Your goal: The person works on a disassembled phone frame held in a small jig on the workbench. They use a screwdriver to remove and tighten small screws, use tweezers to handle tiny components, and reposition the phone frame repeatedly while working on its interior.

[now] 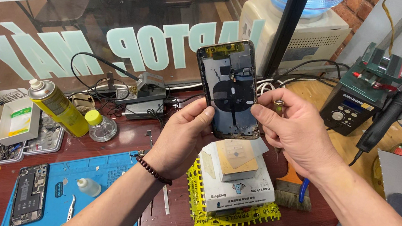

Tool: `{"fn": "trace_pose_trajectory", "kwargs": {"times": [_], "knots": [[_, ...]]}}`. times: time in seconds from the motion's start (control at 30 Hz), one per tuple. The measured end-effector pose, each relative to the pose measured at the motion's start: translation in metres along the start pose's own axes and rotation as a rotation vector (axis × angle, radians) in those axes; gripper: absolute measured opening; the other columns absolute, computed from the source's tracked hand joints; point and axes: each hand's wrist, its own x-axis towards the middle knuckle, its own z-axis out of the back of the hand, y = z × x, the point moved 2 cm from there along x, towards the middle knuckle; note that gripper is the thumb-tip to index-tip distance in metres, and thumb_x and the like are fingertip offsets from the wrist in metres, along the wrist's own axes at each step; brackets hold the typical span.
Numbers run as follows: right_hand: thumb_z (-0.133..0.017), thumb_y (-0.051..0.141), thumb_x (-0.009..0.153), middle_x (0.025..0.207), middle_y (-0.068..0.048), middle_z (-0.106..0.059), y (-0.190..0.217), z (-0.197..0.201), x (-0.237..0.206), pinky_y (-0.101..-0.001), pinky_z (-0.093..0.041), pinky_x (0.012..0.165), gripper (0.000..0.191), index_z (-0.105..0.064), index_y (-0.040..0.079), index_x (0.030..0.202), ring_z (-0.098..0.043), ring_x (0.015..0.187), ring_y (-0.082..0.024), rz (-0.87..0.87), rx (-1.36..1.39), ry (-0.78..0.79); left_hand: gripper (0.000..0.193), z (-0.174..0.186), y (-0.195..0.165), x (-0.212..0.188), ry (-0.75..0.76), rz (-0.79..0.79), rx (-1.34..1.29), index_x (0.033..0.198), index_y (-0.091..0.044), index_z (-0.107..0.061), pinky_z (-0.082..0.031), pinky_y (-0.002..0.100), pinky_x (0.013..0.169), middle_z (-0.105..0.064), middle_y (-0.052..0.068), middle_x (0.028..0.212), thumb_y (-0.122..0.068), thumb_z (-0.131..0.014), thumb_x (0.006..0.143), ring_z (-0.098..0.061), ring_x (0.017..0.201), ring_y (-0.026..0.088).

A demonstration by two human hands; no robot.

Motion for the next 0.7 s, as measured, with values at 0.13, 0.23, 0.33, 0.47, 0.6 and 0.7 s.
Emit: {"fn": "trace_pose_trajectory", "kwargs": {"times": [0.13,0.23,0.33,0.47,0.6,0.7], "knots": [[-0.071,0.011,0.092,0.067,0.004,-0.051,-0.002,-0.002,0.003,-0.0225,-0.027,0.042,0.016,-0.064,0.004,0.105,-0.04,0.05,-0.004,-0.039,0.021,-0.044,0.028,0.003,0.002,0.001,-0.012,0.039,-0.015,0.129,-0.005,-0.066,-0.061,0.04,0.088,-0.064,0.001,0.098,-0.019,-0.051,0.109,-0.062,0.087,0.01],[-0.072,0.011,0.092,0.067,0.005,-0.052,-0.005,-0.002,0.005,-0.0225,-0.025,0.042,0.019,-0.067,0.003,0.108,-0.038,0.049,-0.003,-0.069,-0.027,-0.09,0.027,0.005,0.005,0.002,-0.051,0.094,-0.024,0.124,-0.005,-0.065,-0.063,0.041,0.084,-0.071,0.002,0.104,-0.019,-0.05,0.106,-0.067,0.089,0.011],[-0.072,0.011,0.091,0.067,0.005,-0.053,-0.011,-0.002,0.008,-0.0227,-0.024,0.042,0.02,-0.067,0.003,0.109,-0.037,0.049,-0.003,-0.102,-0.045,-0.117,0.027,0.007,0.006,0.002,-0.041,0.093,-0.011,0.124,-0.003,-0.065,-0.064,0.042,0.085,-0.071,0.003,0.105,-0.019,-0.052,0.108,-0.067,0.089,0.012],[-0.072,0.012,0.09,0.068,0.005,-0.054,-0.018,-0.001,0.01,-0.0227,-0.022,0.042,0.019,-0.069,0.003,0.107,-0.036,0.049,-0.002,-0.136,-0.065,-0.127,0.029,0.009,0.007,0.002,-0.052,0.128,-0.008,0.125,-0.005,-0.066,-0.064,0.042,0.084,-0.072,0.005,0.108,-0.02,-0.051,0.106,-0.069,0.092,0.015],[-0.073,0.016,0.091,0.067,0.006,-0.052,-0.022,0.001,0.01,-0.0229,-0.023,0.041,0.021,-0.069,0.004,0.107,-0.036,0.049,-0.003,-0.162,-0.088,-0.138,0.029,0.01,0.007,0.002,-0.074,0.157,-0.035,0.125,-0.005,-0.066,-0.063,0.042,0.085,-0.072,0.006,0.111,-0.02,-0.05,0.106,-0.07,0.094,0.016],[-0.073,0.017,0.09,0.068,0.006,-0.054,-0.023,0.002,0.011,-0.0225,-0.025,0.042,0.022,-0.07,0.004,0.107,-0.038,0.051,-0.003,-0.164,-0.11,-0.145,0.029,0.01,0.007,0.003,-0.079,0.16,-0.045,0.125,-0.005,-0.066,-0.063,0.042,0.086,-0.072,0.006,0.111,-0.019,-0.05,0.106,-0.071,0.095,0.016]]}}
